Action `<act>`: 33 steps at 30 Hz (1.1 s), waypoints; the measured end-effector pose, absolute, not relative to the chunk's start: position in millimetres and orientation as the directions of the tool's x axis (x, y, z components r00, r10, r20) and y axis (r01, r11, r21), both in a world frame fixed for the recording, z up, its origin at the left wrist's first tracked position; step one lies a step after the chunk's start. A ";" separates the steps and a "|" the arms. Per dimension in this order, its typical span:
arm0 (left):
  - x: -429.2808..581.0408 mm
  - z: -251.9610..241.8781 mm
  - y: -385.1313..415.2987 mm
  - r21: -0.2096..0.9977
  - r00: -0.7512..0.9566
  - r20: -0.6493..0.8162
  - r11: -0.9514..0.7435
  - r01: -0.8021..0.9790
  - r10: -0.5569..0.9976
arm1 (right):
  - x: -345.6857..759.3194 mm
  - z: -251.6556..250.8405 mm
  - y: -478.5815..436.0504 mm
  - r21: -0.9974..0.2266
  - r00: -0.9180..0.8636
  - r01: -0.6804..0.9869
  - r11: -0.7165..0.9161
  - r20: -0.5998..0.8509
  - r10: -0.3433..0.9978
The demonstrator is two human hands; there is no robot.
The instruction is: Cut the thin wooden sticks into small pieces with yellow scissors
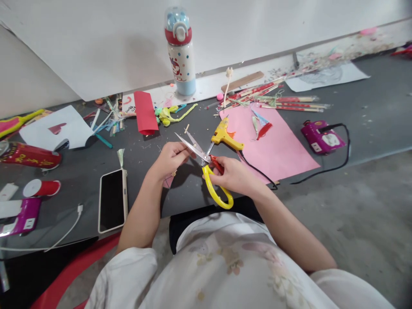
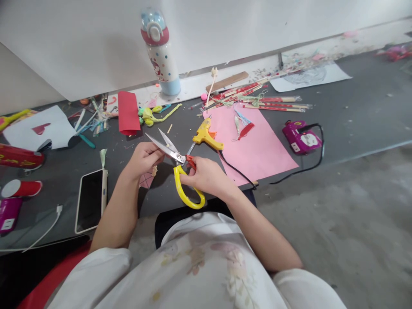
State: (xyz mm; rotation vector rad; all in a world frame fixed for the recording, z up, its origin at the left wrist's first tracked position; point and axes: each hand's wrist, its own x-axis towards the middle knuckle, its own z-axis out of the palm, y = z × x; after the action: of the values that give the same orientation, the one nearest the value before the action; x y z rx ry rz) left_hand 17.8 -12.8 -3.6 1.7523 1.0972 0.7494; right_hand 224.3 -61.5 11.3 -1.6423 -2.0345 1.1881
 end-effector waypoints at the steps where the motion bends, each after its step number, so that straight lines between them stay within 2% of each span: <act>1: 18.4 -3.1 -13.5 0.928 0.435 0.002 -0.164 0.335 0.900 | 224.0 13.6 -61.3 -0.728 -0.321 0.686 0.021 -0.275 0.906; 8: 21.1 3.8 -15.5 0.932 0.469 -0.043 -0.133 0.336 0.882 | 220.9 17.0 -60.5 -0.711 -0.321 0.702 0.043 -0.262 0.910; 14: 18.9 -0.1 -9.7 0.877 0.383 -0.004 -0.180 0.445 0.924 | 222.0 11.4 -58.3 -0.714 -0.319 0.700 -0.004 -0.318 0.893; 22: 18.3 -0.5 -8.0 0.595 0.352 0.133 -0.359 0.719 0.927 | 221.8 6.5 -53.7 -0.707 -0.284 0.704 -0.067 -0.366 0.886; 27: 16.0 -0.8 -8.8 0.446 0.431 0.214 -0.480 0.755 0.877 | 217.4 6.7 -55.4 -0.692 -0.248 0.716 -0.089 -0.371 0.895; 29: 16.4 0.4 -9.4 0.456 0.452 0.218 -0.499 0.736 0.865 | 216.4 8.2 -57.0 -0.676 -0.254 0.735 -0.051 -0.344 0.904; 33: 19.1 6.3 -12.2 0.602 0.435 0.185 -0.451 0.659 0.881 | 217.3 11.2 -61.0 -0.671 -0.271 0.741 0.019 -0.273 0.923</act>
State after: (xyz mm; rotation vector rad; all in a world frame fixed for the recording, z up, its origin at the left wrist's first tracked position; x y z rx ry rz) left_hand 19.1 -12.2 6.3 2.2478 1.2997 0.6746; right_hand 217.3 -61.0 11.2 -1.7268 -2.0547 1.0956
